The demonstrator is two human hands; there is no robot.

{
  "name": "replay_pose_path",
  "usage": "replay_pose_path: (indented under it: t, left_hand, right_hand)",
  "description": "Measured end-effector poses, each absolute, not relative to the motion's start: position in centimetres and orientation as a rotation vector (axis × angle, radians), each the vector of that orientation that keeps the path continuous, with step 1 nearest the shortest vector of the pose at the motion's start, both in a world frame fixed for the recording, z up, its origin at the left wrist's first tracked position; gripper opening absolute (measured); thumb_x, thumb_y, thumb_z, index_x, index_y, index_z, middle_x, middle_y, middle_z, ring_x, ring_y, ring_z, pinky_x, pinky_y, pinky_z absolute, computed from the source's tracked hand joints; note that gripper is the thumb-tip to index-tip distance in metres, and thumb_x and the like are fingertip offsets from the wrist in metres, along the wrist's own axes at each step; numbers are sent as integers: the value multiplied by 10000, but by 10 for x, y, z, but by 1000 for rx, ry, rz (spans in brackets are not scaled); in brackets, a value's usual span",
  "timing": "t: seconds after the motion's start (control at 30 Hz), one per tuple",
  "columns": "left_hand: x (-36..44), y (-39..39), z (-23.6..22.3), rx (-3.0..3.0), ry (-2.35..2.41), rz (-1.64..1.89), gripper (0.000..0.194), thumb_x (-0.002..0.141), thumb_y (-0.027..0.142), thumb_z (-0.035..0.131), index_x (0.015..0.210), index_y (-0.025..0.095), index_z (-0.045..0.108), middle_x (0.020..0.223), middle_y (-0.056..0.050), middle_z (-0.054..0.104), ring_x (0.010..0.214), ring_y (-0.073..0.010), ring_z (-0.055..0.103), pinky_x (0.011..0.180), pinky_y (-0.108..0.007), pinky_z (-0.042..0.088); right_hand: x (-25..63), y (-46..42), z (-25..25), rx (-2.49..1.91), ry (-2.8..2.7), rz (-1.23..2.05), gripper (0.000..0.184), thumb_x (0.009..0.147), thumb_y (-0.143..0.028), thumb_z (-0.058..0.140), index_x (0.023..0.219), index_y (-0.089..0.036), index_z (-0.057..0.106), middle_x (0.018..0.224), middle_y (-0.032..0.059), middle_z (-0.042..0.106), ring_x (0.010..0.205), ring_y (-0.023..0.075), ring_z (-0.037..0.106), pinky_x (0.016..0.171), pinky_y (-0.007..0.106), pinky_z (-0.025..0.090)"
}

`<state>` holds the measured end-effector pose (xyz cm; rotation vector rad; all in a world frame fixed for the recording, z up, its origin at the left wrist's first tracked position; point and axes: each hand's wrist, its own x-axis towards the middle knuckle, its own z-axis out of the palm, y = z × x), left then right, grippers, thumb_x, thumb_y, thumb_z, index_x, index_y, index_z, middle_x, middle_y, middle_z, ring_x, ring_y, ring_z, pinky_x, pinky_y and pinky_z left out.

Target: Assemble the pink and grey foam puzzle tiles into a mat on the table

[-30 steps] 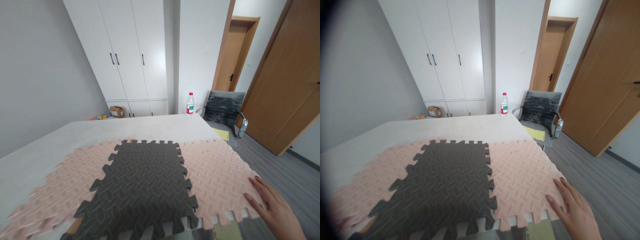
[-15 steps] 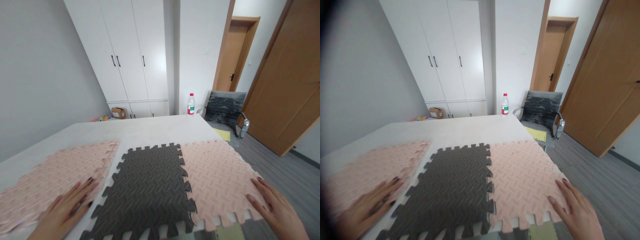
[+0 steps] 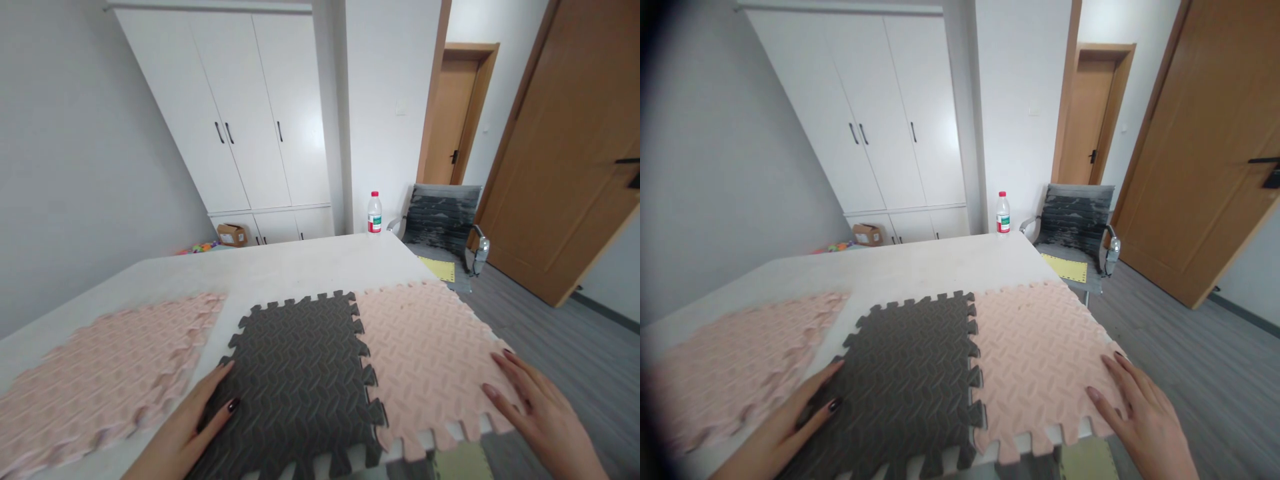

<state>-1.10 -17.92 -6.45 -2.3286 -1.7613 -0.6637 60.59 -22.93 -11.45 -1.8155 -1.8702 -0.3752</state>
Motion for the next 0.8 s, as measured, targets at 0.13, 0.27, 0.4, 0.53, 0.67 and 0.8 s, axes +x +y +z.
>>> replay_pose_path:
  t: [0.13,0.27,0.4,0.53,0.67,0.8]
  left_hand:
    - [8,-185,-63,-2372,-1725,-527,629,816,485,541,1383,280,360,1421,-66,453,1252,-242,485,1011,-420,434]
    - [7,-193,-64,-2420,-1704,-486,644,805,471,564,1393,333,341,1444,-35,421,1261,-241,475,1008,-412,436]
    - [7,-196,-64,-2418,-1697,-474,618,792,473,584,1366,354,388,1446,-19,420,1255,-247,482,1006,-416,439]
    - [10,-198,-63,-2417,-1692,-450,601,803,461,576,1365,353,393,1450,-24,414,1264,-240,473,1006,-408,446]
    - [15,-199,-63,-2386,-1672,-427,562,787,483,576,1323,353,462,1407,-42,473,1230,-280,505,980,-475,464]
    - [46,-199,-53,-2345,-1600,-392,473,811,467,548,1273,370,515,1379,-59,504,1218,-304,513,962,-564,447]
  right_hand:
    - [604,-229,-111,-1791,-1885,-402,596,863,-564,440,1326,-189,429,1350,108,479,1229,277,449,1017,457,382]
    - [604,-230,-111,-1793,-1882,-404,614,857,-568,441,1338,-188,419,1353,113,477,1230,282,450,1018,466,381]
    - [606,-230,-112,-1797,-1907,-402,616,854,-566,427,1349,-200,419,1359,109,476,1218,288,466,997,467,405]
    - [607,-230,-114,-1815,-1893,-410,607,859,-558,418,1355,-208,413,1365,108,465,1215,284,468,991,470,410]
    - [609,-231,-116,-1777,-1938,-422,580,873,-539,396,1355,-215,412,1372,102,461,1222,279,460,995,475,404]
    - [607,-230,-116,-1759,-1891,-416,579,870,-553,400,1323,-197,450,1350,110,479,1205,279,474,975,476,420]
